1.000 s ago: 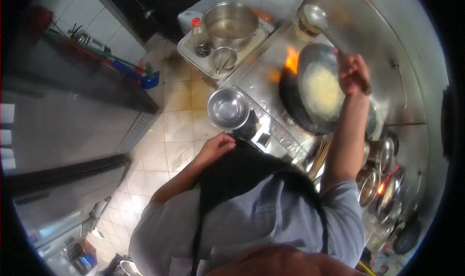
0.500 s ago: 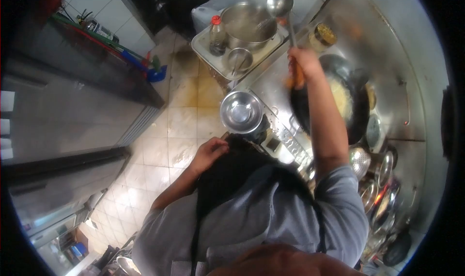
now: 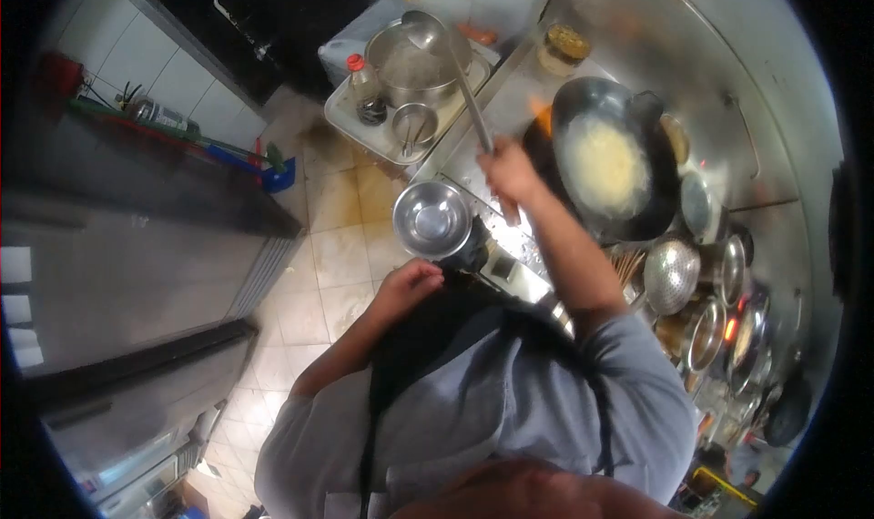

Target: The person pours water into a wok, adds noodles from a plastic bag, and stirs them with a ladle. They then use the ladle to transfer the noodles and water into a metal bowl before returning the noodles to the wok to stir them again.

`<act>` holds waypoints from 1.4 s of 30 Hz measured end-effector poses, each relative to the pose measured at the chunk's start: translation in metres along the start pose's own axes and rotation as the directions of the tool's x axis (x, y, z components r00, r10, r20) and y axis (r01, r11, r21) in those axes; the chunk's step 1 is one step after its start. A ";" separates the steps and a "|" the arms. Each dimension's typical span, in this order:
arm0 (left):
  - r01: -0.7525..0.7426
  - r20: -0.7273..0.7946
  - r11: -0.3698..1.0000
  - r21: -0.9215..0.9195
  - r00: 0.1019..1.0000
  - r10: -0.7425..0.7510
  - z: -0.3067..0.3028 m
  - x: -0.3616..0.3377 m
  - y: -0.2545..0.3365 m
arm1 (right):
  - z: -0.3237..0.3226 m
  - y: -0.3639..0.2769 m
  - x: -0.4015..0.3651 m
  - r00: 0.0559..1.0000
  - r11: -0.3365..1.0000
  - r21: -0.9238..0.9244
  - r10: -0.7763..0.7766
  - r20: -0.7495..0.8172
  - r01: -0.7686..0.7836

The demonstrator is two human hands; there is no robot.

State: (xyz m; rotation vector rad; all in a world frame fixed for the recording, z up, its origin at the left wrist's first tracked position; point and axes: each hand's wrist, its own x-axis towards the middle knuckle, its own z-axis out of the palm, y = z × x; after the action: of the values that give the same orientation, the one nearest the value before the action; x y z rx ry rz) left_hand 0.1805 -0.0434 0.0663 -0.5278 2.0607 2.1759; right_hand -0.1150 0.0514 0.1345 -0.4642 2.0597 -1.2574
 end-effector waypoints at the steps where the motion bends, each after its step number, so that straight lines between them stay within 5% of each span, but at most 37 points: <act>1: 0.011 0.004 1.000 -0.029 1.000 -0.011 0.000 0.002 -0.001 | 0.006 0.017 -0.016 0.999 0.999 0.034 -0.020 -0.041 0.022; 7: 0.087 0.039 0.996 0.003 0.995 -0.088 0.012 0.008 0.015 | -0.034 0.076 -0.113 0.994 1.000 0.010 -0.010 -0.110 0.012; 11: -0.001 0.100 0.998 -0.067 0.995 0.007 0.026 0.024 0.020 | -0.055 0.105 -0.159 0.991 0.986 -0.163 0.010 -0.133 -0.032; 15: 0.007 0.175 0.998 0.065 0.984 -0.018 0.041 0.027 0.047 | -0.049 0.124 -0.176 0.988 0.915 -0.399 0.000 -0.154 -0.062; 16: -0.007 0.208 0.992 0.122 0.978 -0.019 0.047 0.034 0.053 | -0.045 0.111 -0.185 0.988 0.938 -0.337 0.030 -0.151 -0.080; 17: -0.021 0.265 0.990 0.136 0.964 -0.016 0.051 0.040 0.048 | -0.041 0.141 -0.187 0.964 0.937 -0.323 -0.196 -0.180 0.131; 18: 0.007 0.230 0.999 0.048 0.973 -0.018 0.049 0.041 0.035 | -0.042 0.120 -0.195 0.990 0.931 -0.365 -0.032 -0.138 -0.021; 19: 0.039 0.205 0.999 -0.037 0.978 -0.031 0.048 0.041 0.027 | -0.044 0.114 -0.204 0.991 0.961 -0.272 0.017 -0.134 -0.054; 20: 0.056 0.204 0.997 0.048 0.977 -0.065 0.049 0.040 0.033 | -0.042 0.127 -0.209 0.971 0.956 -0.292 -0.104 -0.214 0.038; 21: 0.068 0.199 0.989 0.135 0.976 -0.094 0.050 0.039 0.039 | -0.050 0.115 -0.215 0.956 0.993 -0.044 0.095 -0.278 -0.112; 23: 0.058 0.197 0.990 0.127 0.977 -0.082 0.050 0.037 0.029 | -0.069 0.116 -0.222 0.889 0.979 0.202 0.077 -0.451 0.017; 25: 0.028 0.219 0.988 0.155 0.974 -0.062 0.055 0.035 0.031 | -0.110 0.080 -0.238 0.769 0.965 0.262 0.182 -0.612 -0.019; 27: 0.009 0.206 0.985 0.171 0.978 -0.044 0.059 0.034 0.032 | -0.163 0.108 -0.233 0.614 0.986 0.162 0.105 -0.783 0.038; 29: 0.026 0.174 0.994 0.109 0.984 -0.045 0.063 0.038 0.027 | -0.217 0.101 -0.246 0.492 0.965 0.250 0.256 -0.832 -0.079; 33: 0.040 0.154 0.982 0.186 0.986 -0.069 0.076 0.039 0.024 | -0.324 0.138 -0.256 0.492 0.941 0.330 0.254 -0.833 0.073; 35: 0.085 0.129 0.988 0.126 0.987 -0.101 0.084 0.035 0.027 | -0.377 0.169 -0.242 0.587 0.790 0.534 0.287 -0.757 0.302; 39: 0.107 0.111 0.989 0.098 0.987 -0.118 0.097 0.035 0.031 | -0.437 0.168 -0.226 0.713 0.409 0.804 0.391 -0.581 0.431; 42: 0.090 0.124 0.993 0.072 0.987 -0.098 0.100 0.037 0.026 | -0.454 0.177 -0.220 0.711 0.424 0.797 0.384 -0.589 0.431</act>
State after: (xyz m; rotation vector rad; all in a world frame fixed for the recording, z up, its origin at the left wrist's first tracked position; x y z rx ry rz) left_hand 0.1197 0.0464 0.0820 -0.4568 1.9915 2.0260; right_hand -0.2693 0.5591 0.1977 0.6634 1.4112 -2.6321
